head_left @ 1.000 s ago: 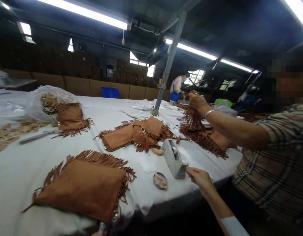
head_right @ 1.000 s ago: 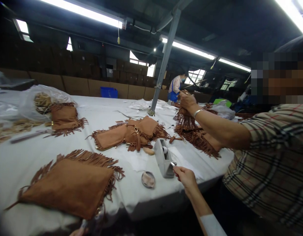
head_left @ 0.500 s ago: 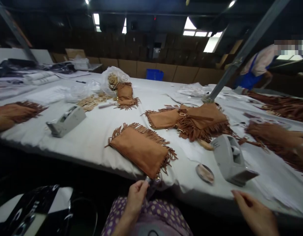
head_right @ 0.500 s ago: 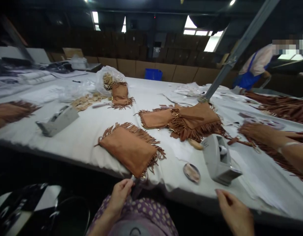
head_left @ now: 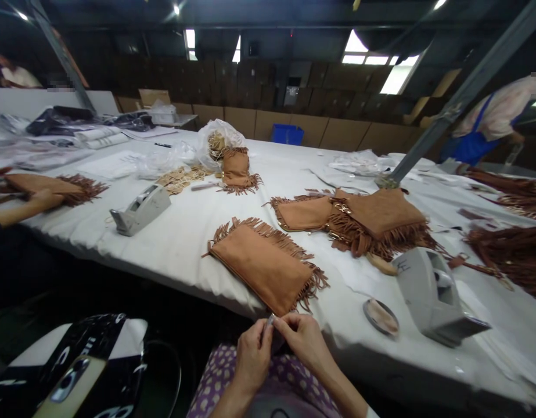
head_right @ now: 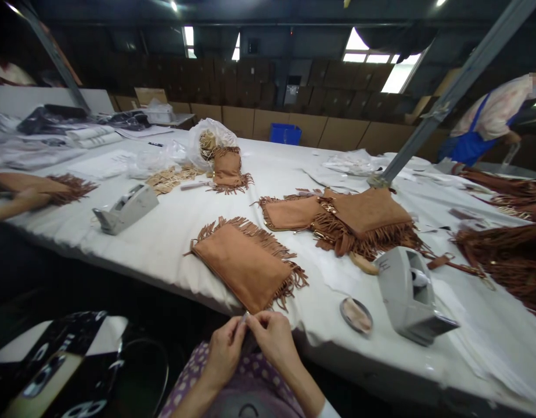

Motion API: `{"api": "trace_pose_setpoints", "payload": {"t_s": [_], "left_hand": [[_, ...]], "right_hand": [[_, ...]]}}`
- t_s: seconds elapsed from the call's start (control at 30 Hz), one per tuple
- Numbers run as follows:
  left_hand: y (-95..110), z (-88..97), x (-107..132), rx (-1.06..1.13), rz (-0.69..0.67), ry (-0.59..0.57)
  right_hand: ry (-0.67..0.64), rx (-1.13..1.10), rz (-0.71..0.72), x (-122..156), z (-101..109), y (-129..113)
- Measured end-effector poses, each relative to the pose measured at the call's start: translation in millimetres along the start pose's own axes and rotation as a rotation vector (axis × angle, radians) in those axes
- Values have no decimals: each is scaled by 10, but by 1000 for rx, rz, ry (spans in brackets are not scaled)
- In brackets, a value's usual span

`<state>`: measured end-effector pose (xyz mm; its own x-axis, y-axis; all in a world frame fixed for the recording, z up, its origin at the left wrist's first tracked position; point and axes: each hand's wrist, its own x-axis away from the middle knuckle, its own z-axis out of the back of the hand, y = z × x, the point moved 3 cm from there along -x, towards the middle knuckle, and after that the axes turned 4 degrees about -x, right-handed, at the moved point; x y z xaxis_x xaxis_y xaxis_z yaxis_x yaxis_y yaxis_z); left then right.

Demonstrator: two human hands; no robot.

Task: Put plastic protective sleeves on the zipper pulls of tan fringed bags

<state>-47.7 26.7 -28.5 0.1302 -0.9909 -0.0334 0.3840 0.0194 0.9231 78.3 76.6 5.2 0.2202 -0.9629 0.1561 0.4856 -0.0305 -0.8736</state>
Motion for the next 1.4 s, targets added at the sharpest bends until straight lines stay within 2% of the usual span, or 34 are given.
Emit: {"api": "trace_pose_setpoints", "payload": {"t_s": [0.13, 0.27, 0.4, 0.57, 0.63, 0.73, 0.87, 1.0, 1.13, 1.27, 1.33, 1.4], "left_hand": [[-4, 3, 15, -38, -17, -10], [-42, -26, 25, 34, 17, -19], [-46, -52, 12, 181, 66, -48], [-104, -98, -7, 269, 134, -63], [-152, -120, 1, 233, 158, -43], [-184, -118, 27, 168, 186, 13], [-104, -20, 50, 111, 143, 128], [-23, 22, 13, 161, 76, 101], [-71, -20, -46, 376, 221, 82], [-130, -90, -56, 782, 512, 2], [-133, -111, -44, 897, 620, -49], [-138, -118, -35, 931, 660, -41]], "right_hand": [[47, 96, -24, -16, -39, 22], [68, 78, -133, 7, -77, 113], [110, -43, -206, 29, -125, 228], [108, -357, -254, 41, -231, 282], [129, -424, -259, 42, -264, 298], [168, -413, -249, 39, -294, 332], [195, -374, -202, 20, -311, 352], [190, -365, -167, 7, -281, 328], [62, -401, -120, 23, -202, 283], [-67, -475, -90, 67, -130, 234], [-39, -420, -71, 75, -113, 210], [59, -290, -48, 74, -105, 197]]}}
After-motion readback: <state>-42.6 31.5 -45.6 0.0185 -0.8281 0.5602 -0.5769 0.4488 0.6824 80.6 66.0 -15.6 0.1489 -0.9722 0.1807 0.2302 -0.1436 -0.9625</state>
